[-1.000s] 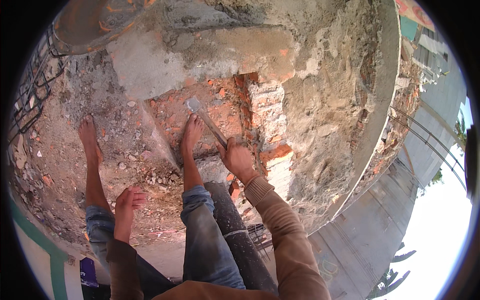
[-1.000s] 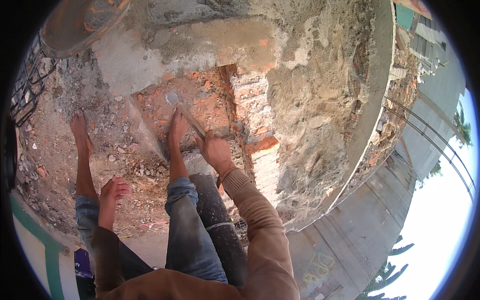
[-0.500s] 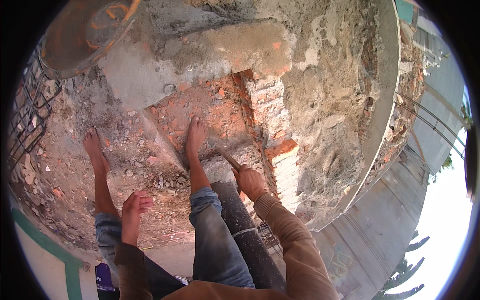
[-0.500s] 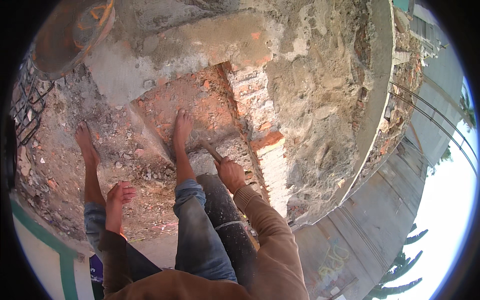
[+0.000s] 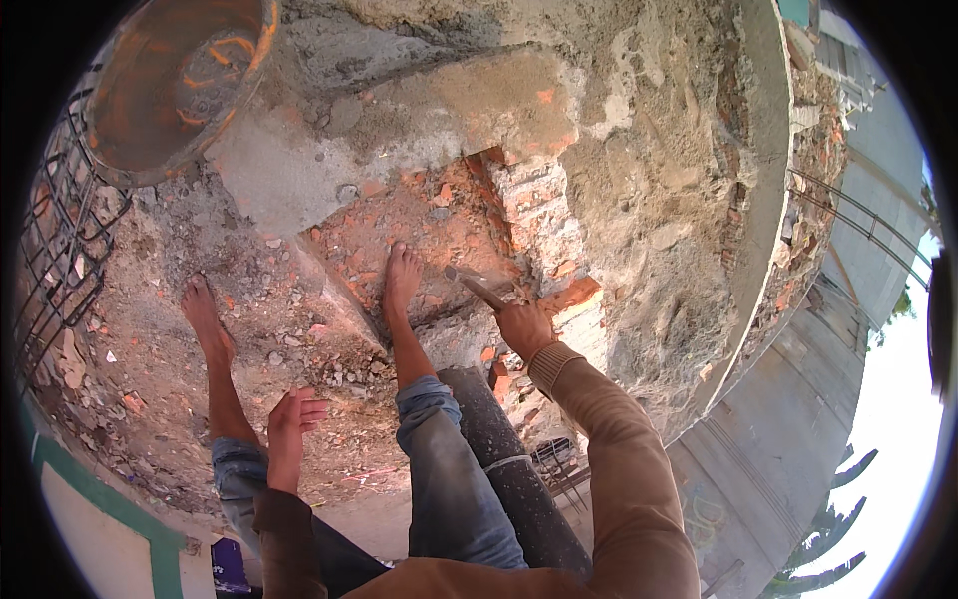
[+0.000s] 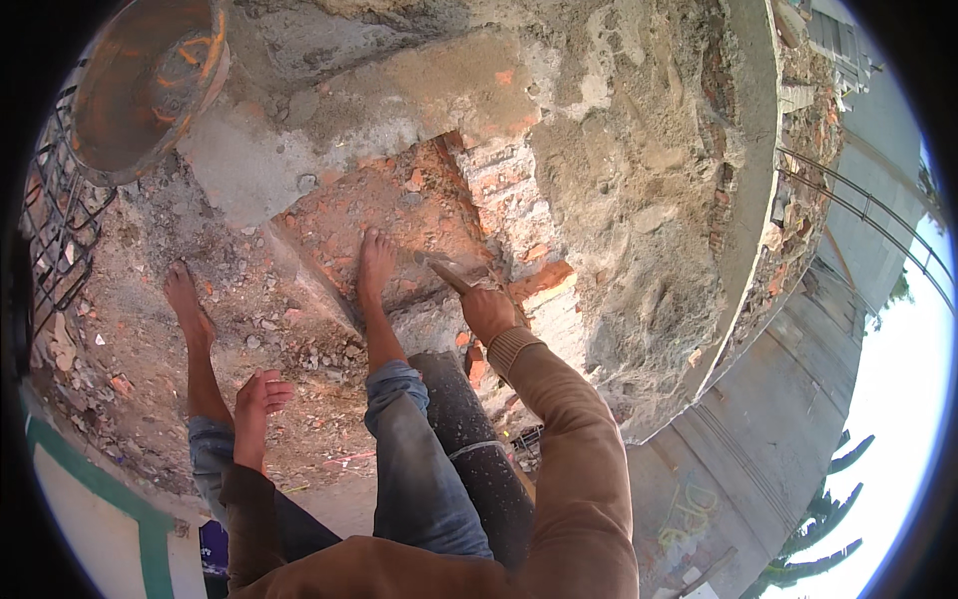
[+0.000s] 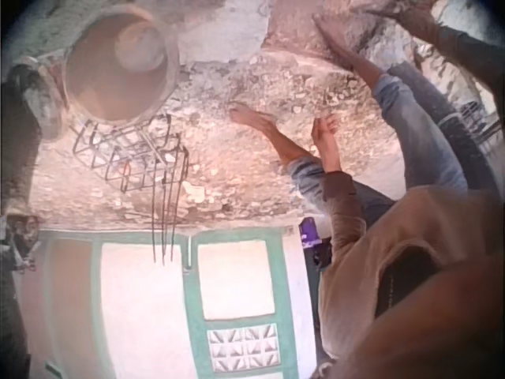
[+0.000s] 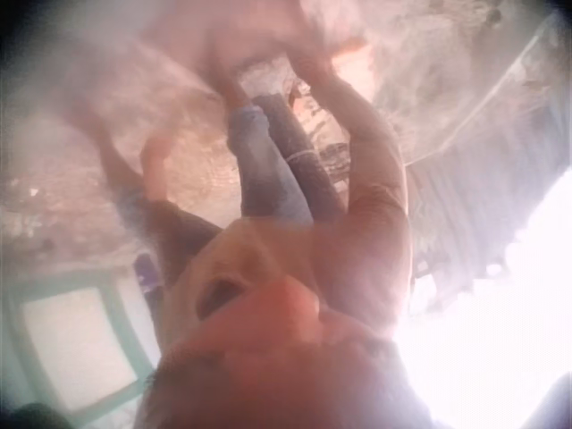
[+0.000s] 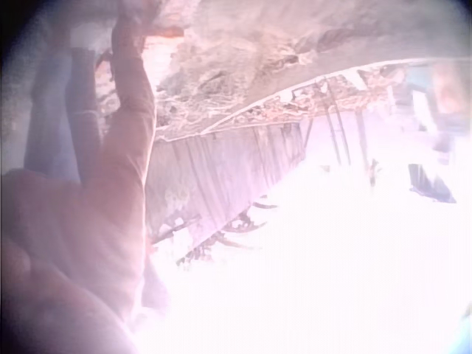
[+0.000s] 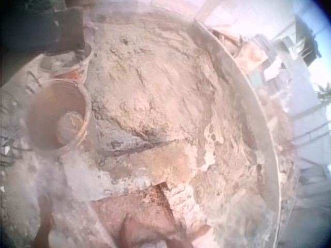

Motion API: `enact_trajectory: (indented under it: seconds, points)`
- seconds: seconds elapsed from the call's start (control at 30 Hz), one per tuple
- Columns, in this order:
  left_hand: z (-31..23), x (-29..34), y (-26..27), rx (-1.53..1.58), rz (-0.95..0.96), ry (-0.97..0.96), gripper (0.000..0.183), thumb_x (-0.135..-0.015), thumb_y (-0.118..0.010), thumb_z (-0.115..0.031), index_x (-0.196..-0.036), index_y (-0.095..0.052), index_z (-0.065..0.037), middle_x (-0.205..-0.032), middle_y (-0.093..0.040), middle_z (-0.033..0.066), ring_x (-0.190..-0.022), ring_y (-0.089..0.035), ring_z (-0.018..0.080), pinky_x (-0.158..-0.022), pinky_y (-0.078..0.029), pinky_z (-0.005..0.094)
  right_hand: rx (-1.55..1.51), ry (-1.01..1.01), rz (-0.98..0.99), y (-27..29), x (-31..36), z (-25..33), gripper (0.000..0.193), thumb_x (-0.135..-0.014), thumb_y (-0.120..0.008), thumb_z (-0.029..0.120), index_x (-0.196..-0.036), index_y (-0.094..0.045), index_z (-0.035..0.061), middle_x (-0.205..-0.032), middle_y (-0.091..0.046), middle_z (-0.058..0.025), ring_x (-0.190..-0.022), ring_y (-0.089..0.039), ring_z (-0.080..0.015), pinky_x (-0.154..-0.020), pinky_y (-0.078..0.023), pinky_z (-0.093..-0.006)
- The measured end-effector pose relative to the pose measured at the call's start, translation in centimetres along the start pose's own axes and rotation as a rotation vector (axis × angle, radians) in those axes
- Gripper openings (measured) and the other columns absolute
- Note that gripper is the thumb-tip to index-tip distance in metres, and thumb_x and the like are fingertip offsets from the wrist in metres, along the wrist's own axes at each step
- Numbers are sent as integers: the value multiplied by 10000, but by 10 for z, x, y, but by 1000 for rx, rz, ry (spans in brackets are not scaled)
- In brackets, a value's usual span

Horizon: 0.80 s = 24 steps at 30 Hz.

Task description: The person uses a hammer to chip away at bricks and mortar within a recessed area on a construction site and then places a steel rebar cage into the prepared space.

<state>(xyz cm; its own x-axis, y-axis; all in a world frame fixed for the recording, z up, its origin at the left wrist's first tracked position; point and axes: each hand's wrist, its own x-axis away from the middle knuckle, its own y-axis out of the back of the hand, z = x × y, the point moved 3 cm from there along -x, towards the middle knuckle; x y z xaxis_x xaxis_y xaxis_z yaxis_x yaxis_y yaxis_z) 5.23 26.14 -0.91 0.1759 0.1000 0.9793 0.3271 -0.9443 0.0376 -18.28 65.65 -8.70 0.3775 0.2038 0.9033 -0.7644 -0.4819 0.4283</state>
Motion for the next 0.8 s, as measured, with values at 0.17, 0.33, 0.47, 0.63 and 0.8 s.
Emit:
enact_trajectory:
  seconds: [0.17,0.33,0.47,0.63,0.8]
  points:
    - [-32,12,-6,32,-57,-28,651,-1013,-393,-566,-1244,-583,12,-1014,-714,155,-868,-699,204,-749,-520,310,-92,454,-260,69,10,87,356,-999,-498,348,-978,-557,-2,-897,-706,-196,-738,-715,-316,-623,-578,-411]
    - [-24,14,22,43,-54,-33,626,-1030,-363,-542,-1211,-596,10,-1023,-717,161,-886,-702,219,-768,-514,292,30,124,-2,11,-47,-25,392,-991,-519,401,-994,-579,14,-893,-694,-206,-745,-720,-285,-601,-575,-385]
    - [9,-20,13,84,50,129,677,-1023,-331,-585,-1201,-587,16,-988,-718,159,-884,-708,210,-739,-519,309,-30,-250,2,-33,-45,-25,284,-987,-500,239,-991,-604,-26,-860,-719,-155,-783,-731,-278,-645,-588,-366]
    - [-3,-5,1,62,-8,59,659,-1030,-325,-571,-1181,-589,13,-982,-718,157,-875,-706,210,-750,-512,299,-92,146,-194,1,-10,61,277,-972,-504,235,-968,-551,-38,-851,-669,-191,-686,-710,-296,-548,-572,-390]
    - [-40,12,-12,66,-89,-19,642,-1037,-319,-558,-1162,-591,10,-975,-718,156,-865,-704,210,-761,-506,289,-12,661,-559,42,-19,75,241,-947,-538,241,-956,-523,1,-749,-589,-127,-590,-653,-271,-519,-553,-385]
